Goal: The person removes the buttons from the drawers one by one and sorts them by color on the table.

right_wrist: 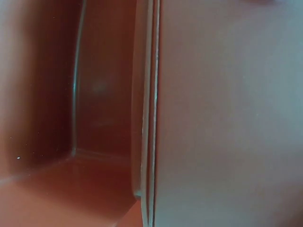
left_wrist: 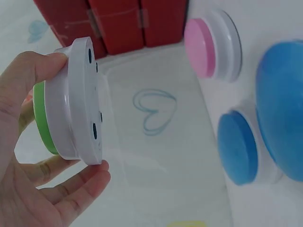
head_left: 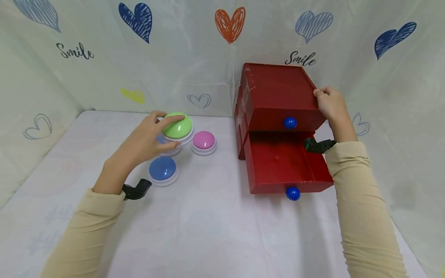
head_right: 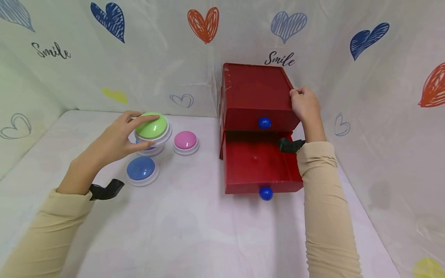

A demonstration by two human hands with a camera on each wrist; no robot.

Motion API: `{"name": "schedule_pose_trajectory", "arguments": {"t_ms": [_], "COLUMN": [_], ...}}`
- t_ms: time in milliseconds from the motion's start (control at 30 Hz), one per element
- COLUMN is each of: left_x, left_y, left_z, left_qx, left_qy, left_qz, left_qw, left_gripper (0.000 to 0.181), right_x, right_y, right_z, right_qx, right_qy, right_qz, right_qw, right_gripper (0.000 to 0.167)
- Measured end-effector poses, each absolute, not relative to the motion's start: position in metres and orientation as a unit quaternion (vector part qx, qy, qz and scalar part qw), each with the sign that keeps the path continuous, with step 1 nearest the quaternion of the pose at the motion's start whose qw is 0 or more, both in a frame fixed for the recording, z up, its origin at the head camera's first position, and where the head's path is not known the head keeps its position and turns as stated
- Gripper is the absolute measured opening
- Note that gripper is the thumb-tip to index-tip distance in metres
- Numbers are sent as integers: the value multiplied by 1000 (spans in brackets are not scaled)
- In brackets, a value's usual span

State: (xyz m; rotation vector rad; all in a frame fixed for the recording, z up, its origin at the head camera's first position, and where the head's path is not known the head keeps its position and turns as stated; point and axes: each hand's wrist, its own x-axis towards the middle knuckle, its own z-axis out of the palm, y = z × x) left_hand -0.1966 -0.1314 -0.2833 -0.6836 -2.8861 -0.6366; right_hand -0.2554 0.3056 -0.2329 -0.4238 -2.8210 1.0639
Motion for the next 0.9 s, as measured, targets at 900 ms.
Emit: {"name": "schedule_pose_trajectory", "arguments": {"t_ms": [900], "left_x": [-204], "left_y": [-202], "left_z": [-316], "left_qx": [-127], "left_qy": [-960], "left_qz": [-248], "left_qw": [38], "left_gripper": [64], "right_x": [-255], "right_y": [308], "right_z": [-234], "right_qx": [-138], "right_qy": [-925], "right_qz": [353], "right_qw": [41], "right_gripper": [58]}}
